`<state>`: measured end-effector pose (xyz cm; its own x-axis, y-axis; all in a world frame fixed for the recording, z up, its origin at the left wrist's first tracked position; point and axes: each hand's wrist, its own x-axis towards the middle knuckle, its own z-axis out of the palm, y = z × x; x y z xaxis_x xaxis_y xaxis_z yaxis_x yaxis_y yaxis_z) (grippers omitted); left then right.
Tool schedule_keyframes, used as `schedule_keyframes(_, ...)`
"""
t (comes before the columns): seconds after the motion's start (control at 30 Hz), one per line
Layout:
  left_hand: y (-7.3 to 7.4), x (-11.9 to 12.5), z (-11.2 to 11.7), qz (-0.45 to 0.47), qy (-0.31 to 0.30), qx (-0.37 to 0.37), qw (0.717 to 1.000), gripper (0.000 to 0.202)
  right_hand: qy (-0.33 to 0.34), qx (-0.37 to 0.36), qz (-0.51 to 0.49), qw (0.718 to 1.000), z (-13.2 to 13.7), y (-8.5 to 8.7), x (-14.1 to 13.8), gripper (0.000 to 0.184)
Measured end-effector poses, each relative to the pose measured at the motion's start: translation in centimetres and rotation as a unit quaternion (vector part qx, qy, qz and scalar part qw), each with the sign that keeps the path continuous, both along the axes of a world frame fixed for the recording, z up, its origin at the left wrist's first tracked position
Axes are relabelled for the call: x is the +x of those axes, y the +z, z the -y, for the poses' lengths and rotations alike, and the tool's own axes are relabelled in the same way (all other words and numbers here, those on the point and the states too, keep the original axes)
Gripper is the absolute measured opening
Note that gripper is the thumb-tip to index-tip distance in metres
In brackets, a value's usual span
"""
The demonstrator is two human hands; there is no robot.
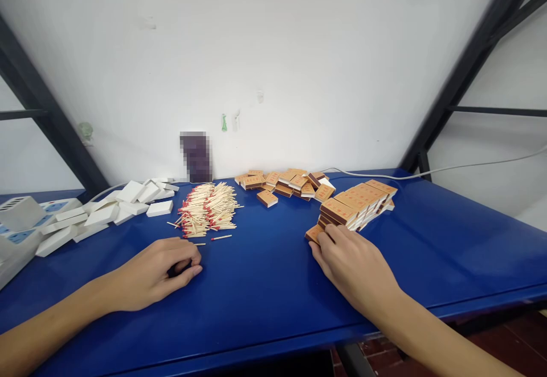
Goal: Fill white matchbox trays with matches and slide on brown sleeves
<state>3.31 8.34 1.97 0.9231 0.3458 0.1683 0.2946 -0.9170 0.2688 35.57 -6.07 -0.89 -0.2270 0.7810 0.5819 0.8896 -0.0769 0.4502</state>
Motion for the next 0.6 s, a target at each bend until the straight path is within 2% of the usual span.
schedule_keyframes(0.47, -0.2, -0.1, 0.0, -0.008, 0.004, 0.009, 1.0, 0.022, -0.046, -0.034, -0.044, 0.997, -0.9, -0.3, 1.8, 0.035)
schedule_keyframes(0.53, -0.2, 0.1, 0.1, -0.006, 0.002, 0.018, 1.0, 0.023, -0.033, -0.029, -0.059, 0.997, -0.7, 0.1, 1.4, 0.032)
schedule_keyframes(0.6, -0.1, 0.1, -0.2, 0.003, 0.009, 0.036, 0.999, 0.026, -0.014, -0.028, -0.078, 0.996, -0.7, 1.2, 0.9, 0.031)
